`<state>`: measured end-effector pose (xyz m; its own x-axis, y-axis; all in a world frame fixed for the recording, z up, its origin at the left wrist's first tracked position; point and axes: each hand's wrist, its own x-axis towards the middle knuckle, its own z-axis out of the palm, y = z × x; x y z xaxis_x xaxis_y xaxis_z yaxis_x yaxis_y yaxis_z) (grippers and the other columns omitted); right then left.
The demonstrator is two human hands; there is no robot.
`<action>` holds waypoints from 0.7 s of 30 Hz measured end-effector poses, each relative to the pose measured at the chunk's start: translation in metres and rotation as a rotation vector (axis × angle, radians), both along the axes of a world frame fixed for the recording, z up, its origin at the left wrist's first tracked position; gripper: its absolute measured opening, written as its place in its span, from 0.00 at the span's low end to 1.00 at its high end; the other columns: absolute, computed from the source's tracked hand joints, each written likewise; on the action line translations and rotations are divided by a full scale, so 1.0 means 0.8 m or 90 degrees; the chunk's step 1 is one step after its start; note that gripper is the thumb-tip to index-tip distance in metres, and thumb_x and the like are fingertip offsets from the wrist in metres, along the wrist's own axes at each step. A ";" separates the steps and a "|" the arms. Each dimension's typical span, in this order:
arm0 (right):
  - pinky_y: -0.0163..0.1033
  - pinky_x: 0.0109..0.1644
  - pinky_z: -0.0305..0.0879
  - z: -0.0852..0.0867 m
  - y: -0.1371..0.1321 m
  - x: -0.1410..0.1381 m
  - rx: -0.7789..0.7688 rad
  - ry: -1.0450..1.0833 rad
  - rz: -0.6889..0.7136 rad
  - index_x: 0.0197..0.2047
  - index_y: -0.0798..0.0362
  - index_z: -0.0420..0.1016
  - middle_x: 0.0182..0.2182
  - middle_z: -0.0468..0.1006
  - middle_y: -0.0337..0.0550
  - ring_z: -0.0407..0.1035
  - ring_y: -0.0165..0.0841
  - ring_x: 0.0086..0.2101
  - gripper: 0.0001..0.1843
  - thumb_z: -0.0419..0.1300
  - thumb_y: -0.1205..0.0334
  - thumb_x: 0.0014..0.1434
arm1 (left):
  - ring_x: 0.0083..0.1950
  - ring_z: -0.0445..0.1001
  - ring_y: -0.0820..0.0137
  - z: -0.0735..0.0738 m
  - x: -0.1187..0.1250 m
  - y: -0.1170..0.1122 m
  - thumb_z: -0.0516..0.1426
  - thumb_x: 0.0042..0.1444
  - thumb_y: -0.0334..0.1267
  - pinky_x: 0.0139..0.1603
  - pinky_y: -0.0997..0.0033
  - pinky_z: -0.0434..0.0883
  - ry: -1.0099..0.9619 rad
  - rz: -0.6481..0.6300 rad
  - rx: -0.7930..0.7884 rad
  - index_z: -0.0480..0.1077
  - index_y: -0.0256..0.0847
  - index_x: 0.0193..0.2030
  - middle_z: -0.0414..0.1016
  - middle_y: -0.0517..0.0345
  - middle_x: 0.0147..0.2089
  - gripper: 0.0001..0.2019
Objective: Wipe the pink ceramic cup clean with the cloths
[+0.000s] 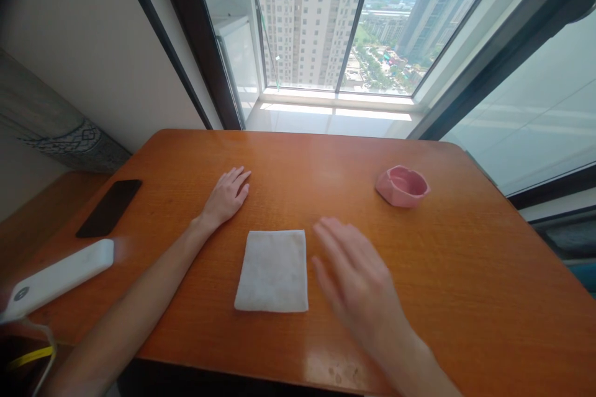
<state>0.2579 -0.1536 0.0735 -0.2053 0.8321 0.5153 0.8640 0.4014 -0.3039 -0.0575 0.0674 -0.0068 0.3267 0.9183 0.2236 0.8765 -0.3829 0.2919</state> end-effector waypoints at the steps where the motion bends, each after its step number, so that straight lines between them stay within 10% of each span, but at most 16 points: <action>1: 0.63 0.65 0.81 -0.006 -0.020 -0.035 -0.018 -0.018 0.112 0.81 0.36 0.63 0.67 0.81 0.44 0.79 0.51 0.64 0.37 0.60 0.64 0.72 | 0.84 0.62 0.51 0.001 0.000 0.000 0.48 0.77 0.43 0.86 0.42 0.58 0.000 -0.001 -0.002 0.70 0.41 0.75 0.66 0.45 0.82 0.26; 6: 0.62 0.63 0.83 -0.063 -0.065 -0.131 -0.022 -0.072 0.185 0.71 0.57 0.76 0.66 0.82 0.52 0.79 0.54 0.64 0.29 0.57 0.74 0.68 | 0.84 0.62 0.49 0.004 0.002 -0.001 0.47 0.77 0.43 0.87 0.41 0.58 0.001 0.003 -0.012 0.69 0.38 0.76 0.65 0.44 0.82 0.27; 11: 0.60 0.58 0.84 -0.073 -0.050 -0.136 -0.070 0.099 0.101 0.63 0.48 0.83 0.59 0.88 0.48 0.84 0.52 0.56 0.23 0.57 0.73 0.71 | 0.84 0.62 0.50 0.001 0.001 0.000 0.47 0.77 0.43 0.87 0.41 0.58 0.003 0.001 -0.004 0.69 0.38 0.75 0.65 0.43 0.82 0.27; 18: 0.47 0.43 0.84 -0.025 -0.045 -0.035 -0.421 0.882 -0.152 0.50 0.47 0.88 0.46 0.91 0.48 0.87 0.47 0.42 0.21 0.69 0.40 0.66 | 0.84 0.62 0.49 0.000 0.000 0.000 0.48 0.76 0.43 0.87 0.41 0.57 0.004 -0.003 -0.006 0.69 0.37 0.76 0.65 0.42 0.82 0.27; 21: 0.47 0.43 0.84 -0.020 -0.039 0.051 -0.401 1.107 -0.353 0.47 0.47 0.87 0.42 0.91 0.45 0.85 0.44 0.37 0.15 0.72 0.50 0.60 | 0.84 0.61 0.48 0.001 0.001 0.001 0.48 0.77 0.43 0.87 0.41 0.57 0.006 -0.001 -0.012 0.69 0.36 0.76 0.64 0.42 0.83 0.27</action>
